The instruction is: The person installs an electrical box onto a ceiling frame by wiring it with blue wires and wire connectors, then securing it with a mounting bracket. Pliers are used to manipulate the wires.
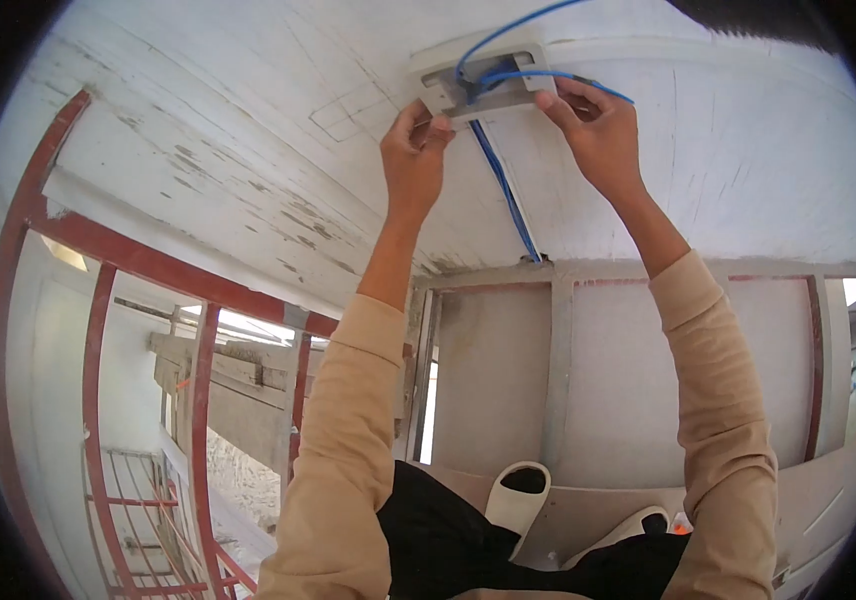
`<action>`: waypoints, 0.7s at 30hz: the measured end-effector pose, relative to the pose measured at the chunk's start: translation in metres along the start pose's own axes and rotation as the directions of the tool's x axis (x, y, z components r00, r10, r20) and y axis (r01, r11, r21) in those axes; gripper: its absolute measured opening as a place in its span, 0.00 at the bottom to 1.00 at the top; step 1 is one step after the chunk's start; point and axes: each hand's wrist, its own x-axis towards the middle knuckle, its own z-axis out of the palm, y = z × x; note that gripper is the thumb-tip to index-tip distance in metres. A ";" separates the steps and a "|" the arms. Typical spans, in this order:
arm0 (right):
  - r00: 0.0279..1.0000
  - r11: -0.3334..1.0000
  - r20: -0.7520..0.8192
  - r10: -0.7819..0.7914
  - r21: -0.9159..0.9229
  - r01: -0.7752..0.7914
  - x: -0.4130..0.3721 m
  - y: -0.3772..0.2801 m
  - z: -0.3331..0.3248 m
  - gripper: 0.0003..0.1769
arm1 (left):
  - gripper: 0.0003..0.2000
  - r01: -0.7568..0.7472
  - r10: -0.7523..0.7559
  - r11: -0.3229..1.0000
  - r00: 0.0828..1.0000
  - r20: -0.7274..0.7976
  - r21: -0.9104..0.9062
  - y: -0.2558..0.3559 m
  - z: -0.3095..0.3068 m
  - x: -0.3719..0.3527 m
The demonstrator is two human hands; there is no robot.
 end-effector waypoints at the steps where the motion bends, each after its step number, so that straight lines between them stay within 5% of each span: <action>1: 1.000 1.000 -0.001 -0.002 0.007 0.002 0.000 0.000 0.002 0.33 | 0.20 -0.015 0.015 0.999 1.000 -0.015 0.045 0.002 0.001 -0.001; 7: 0.988 0.988 -0.095 -0.121 0.088 0.130 -0.006 0.004 0.010 0.22 | 0.16 -0.146 0.149 0.988 0.988 -0.046 0.052 0.009 0.008 -0.005; 11: 0.952 0.961 -0.137 -0.275 -0.069 0.267 -0.008 0.000 0.012 0.19 | 0.20 -0.197 0.196 0.965 0.980 0.021 0.173 -0.003 -0.002 -0.001; 15: 0.939 0.953 -0.175 -0.296 -0.129 0.276 -0.009 0.000 0.014 0.17 | 0.14 -0.135 0.135 0.990 0.991 -0.023 0.028 0.004 0.004 -0.003; 21: 0.968 0.972 -0.159 -0.197 0.096 0.213 -0.006 0.001 0.014 0.20 | 0.11 -0.141 0.141 0.990 0.990 0.009 -0.017 0.006 0.000 -0.002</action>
